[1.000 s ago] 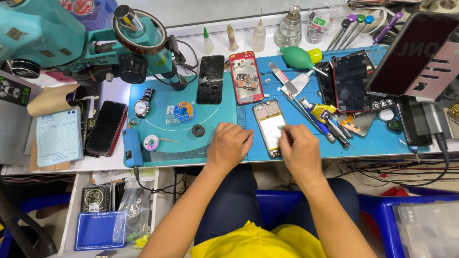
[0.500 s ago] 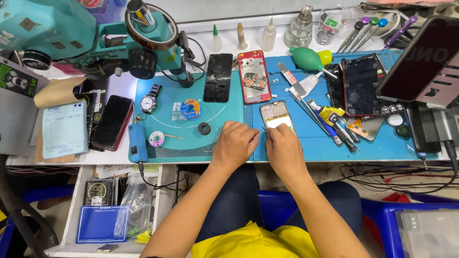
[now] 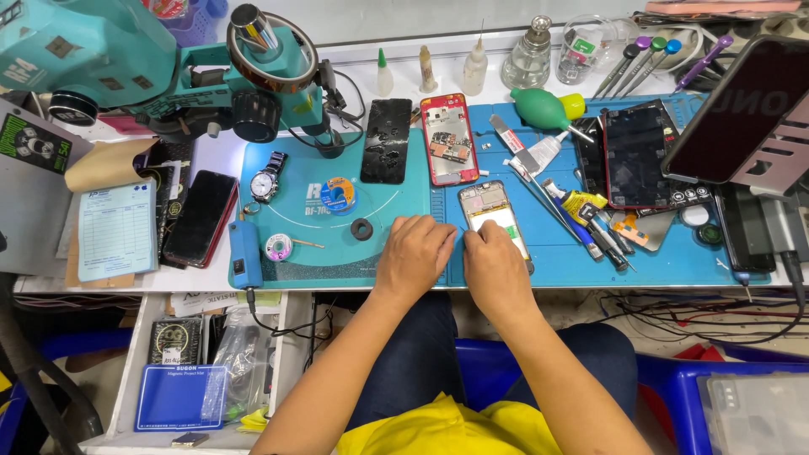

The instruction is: Repairing a mobile phone by assembling internal components and connecting the screen ribbon cables.

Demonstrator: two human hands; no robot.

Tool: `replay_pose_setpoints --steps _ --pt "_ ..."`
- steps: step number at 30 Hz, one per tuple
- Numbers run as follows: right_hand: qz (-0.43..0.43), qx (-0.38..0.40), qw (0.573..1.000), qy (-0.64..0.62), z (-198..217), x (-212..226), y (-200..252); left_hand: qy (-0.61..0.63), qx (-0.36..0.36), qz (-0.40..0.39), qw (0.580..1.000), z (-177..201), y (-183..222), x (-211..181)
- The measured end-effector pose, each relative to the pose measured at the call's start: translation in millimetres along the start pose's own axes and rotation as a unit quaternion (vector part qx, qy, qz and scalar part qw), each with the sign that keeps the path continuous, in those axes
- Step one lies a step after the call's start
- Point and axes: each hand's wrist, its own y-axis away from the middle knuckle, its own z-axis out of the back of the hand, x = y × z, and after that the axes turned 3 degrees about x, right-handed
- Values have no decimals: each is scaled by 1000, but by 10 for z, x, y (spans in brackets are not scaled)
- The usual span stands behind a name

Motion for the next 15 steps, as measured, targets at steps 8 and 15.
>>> replay_pose_setpoints --steps 8,15 --pt "20 23 999 40 -94 -36 4 -1 34 41 999 72 12 -55" --pt "5 48 998 41 -7 22 -31 14 43 77 996 83 0 -83"
